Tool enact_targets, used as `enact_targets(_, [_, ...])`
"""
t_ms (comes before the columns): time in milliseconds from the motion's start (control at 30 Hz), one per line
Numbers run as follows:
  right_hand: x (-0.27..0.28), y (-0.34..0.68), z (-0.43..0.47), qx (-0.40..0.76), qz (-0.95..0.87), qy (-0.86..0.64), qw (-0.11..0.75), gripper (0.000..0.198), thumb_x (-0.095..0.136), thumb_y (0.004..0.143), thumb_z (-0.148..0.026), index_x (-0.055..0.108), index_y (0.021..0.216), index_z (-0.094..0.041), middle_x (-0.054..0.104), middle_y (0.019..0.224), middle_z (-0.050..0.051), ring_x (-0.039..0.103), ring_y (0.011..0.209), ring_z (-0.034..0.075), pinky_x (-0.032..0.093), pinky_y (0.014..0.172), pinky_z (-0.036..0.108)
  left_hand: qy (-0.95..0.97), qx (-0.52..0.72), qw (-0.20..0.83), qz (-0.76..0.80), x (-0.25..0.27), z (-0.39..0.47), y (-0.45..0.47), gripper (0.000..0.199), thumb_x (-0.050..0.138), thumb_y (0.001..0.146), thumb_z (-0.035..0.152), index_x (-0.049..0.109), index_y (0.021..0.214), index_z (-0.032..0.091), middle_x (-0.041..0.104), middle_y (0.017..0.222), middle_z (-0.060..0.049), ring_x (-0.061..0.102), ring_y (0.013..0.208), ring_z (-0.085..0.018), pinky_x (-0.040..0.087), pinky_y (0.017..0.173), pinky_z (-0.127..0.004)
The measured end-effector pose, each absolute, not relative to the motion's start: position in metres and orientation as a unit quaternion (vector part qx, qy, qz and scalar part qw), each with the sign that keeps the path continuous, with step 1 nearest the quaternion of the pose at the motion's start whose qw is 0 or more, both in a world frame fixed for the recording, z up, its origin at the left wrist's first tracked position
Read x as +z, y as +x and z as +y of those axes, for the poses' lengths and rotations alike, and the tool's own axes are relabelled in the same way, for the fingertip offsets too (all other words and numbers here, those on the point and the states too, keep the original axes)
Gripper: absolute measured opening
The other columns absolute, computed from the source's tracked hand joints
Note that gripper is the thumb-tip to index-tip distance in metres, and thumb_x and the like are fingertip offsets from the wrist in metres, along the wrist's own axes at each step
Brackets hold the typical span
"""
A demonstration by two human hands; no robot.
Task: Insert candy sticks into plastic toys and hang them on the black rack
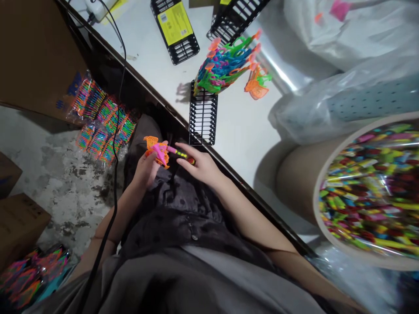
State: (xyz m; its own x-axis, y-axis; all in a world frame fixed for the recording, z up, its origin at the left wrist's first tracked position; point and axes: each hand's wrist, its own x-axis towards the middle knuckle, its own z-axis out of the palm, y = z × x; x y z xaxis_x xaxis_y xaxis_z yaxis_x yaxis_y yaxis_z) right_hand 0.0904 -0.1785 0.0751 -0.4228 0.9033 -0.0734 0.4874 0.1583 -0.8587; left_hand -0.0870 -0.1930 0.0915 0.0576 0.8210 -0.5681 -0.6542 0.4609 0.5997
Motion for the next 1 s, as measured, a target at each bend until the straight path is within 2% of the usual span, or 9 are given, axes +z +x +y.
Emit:
enact_targets(67, [0.077,0.092,-0.177,0.463,-0.687,-0.498,0.256,0.040,0.048,0.086,-0.036,0.046,0.123,-0.018,0.058,0.074,0.001,0.053,0.060,0.013,0.042,0.059,0.026,0.097,0.520,0.691,0.493,0.087,-0.192,-0.090,0.048,0.079,0.058,0.037,0.064,0.098,0.015,0.063,0.114,-0.010,0.054,0.115,-0.021,0.037,0.105,-0.036])
enact_targets(133, [0.082,0.092,-0.174,0.468,-0.667,-0.508,0.279,0.035,0.047,0.085,-0.033,0.047,0.117,-0.017,0.050,0.066,-0.002,0.045,0.054,0.011,0.038,0.055,0.025,0.113,0.510,0.676,0.519,0.081,-0.192,-0.093,0.051,0.080,0.055,0.039,0.064,0.096,0.014,0.065,0.108,-0.009,0.058,0.108,-0.019,0.040,0.101,-0.033])
enact_targets(367, [0.102,0.075,-0.162,0.430,-0.682,-0.526,0.269,0.032,0.054,0.082,-0.034,0.059,0.111,-0.019,0.055,0.075,0.001,0.047,0.059,0.010,0.038,0.059,0.025,0.264,0.429,0.626,0.595,0.070,-0.198,-0.097,0.046,0.072,0.061,0.050,0.064,0.086,0.012,0.066,0.081,-0.004,0.058,0.072,-0.010,0.045,0.072,-0.022])
enact_targets(500, [0.104,0.070,-0.156,0.426,-0.706,-0.498,0.270,0.036,0.052,0.085,-0.037,0.059,0.116,-0.020,0.061,0.084,0.004,0.054,0.070,0.013,0.042,0.066,0.026,0.426,0.294,0.630,0.579,0.082,-0.198,-0.098,0.029,0.064,0.068,0.040,0.059,0.075,0.012,0.059,0.071,-0.001,0.049,0.065,-0.007,0.039,0.063,-0.019])
enact_targets(567, [0.105,0.072,-0.154,0.441,-0.720,-0.465,0.265,0.032,0.051,0.086,-0.037,0.062,0.110,-0.019,0.064,0.091,0.005,0.057,0.078,0.014,0.043,0.072,0.027,0.502,0.226,0.627,0.551,0.088,-0.197,-0.098,0.021,0.060,0.071,0.032,0.054,0.067,0.012,0.053,0.066,0.001,0.044,0.061,-0.006,0.035,0.059,-0.019])
enact_targets(667, [0.104,0.077,-0.150,0.488,-0.735,-0.419,0.215,0.024,0.051,0.086,-0.036,0.064,0.090,-0.017,0.065,0.093,0.005,0.059,0.082,0.015,0.043,0.074,0.026,0.544,0.187,0.634,0.517,0.092,-0.196,-0.098,0.018,0.052,0.075,0.029,0.050,0.066,0.013,0.048,0.066,0.001,0.041,0.062,-0.006,0.033,0.059,-0.019])
enact_targets(800, [0.101,0.087,-0.149,0.532,-0.736,-0.401,0.117,0.025,0.053,0.084,-0.040,0.063,0.083,-0.017,0.065,0.079,0.003,0.057,0.068,0.013,0.039,0.062,0.024,0.541,0.206,0.644,0.499,0.091,-0.194,-0.104,0.025,0.053,0.077,0.035,0.053,0.067,0.013,0.050,0.070,0.000,0.043,0.067,-0.007,0.035,0.063,-0.020])
enact_targets(900, [0.098,0.093,-0.152,0.570,-0.707,-0.391,0.147,0.028,0.054,0.083,-0.043,0.062,0.078,-0.017,0.062,0.071,0.002,0.054,0.063,0.012,0.038,0.058,0.023,0.494,0.219,0.690,0.482,0.086,-0.196,-0.112,0.035,0.061,0.072,0.048,0.058,0.068,0.013,0.055,0.074,-0.003,0.049,0.073,-0.011,0.040,0.071,-0.022])
enact_targets(1000, [0.094,0.094,-0.157,0.604,-0.617,-0.446,0.234,0.035,0.055,0.081,-0.049,0.059,0.072,-0.016,0.058,0.065,0.002,0.049,0.057,0.011,0.037,0.054,0.023,0.330,0.318,0.747,0.482,0.077,-0.202,-0.117,0.059,0.055,0.064,0.072,0.065,0.081,0.016,0.062,0.086,-0.006,0.056,0.089,-0.017,0.044,0.084,-0.028])
